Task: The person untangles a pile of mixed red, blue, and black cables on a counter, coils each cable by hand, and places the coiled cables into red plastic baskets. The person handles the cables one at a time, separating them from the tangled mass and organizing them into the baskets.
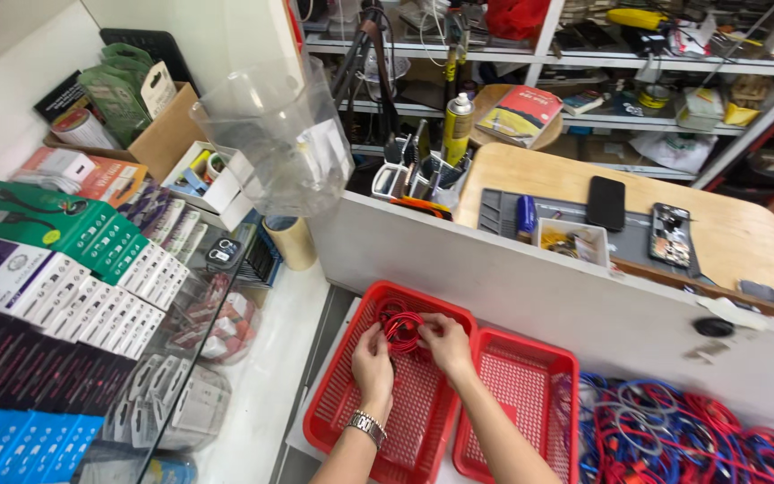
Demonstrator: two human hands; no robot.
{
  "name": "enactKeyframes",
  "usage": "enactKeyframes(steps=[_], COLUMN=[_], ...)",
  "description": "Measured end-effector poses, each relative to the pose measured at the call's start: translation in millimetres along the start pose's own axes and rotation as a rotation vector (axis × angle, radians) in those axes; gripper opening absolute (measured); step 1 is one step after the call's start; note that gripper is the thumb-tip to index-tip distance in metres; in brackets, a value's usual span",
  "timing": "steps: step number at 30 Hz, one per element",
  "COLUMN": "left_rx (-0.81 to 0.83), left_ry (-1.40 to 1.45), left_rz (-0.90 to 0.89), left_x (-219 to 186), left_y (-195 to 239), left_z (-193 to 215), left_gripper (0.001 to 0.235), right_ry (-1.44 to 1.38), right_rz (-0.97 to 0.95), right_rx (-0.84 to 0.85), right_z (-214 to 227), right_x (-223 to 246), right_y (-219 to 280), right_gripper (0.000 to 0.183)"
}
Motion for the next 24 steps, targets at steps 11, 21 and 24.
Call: enactKeyframes(steps=[11, 21, 24], left_rx=[0.232, 0.123, 0.26], left_ry=[-0.286, -0.486, -0.428], left_rz=[0.13, -0.321, -0.304], left_x=[40, -63, -65], left_y=[-61, 17, 44], left_z=[2, -91, -141], left_gripper=[0.054, 0.028, 0.024], right_ry=[0.672, 0.279, 0.185], right_rz=[0.05, 0.111, 0.159], right_rx=[0.012, 0.023, -0.013], right_z=[-36, 43, 90], right_x=[-16, 51, 62], right_y=[-67, 14, 57], right_gripper=[0.037, 0.035, 0.034])
Point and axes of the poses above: each hand's wrist, its own y-axis away from the middle knuckle, its own z-axis out of the back of the hand, x = y × z, the point moved 8 cm from there along -y, towards the middle knuckle, and after that the axes turned 11 degrees about x, right-handed, at the moved point
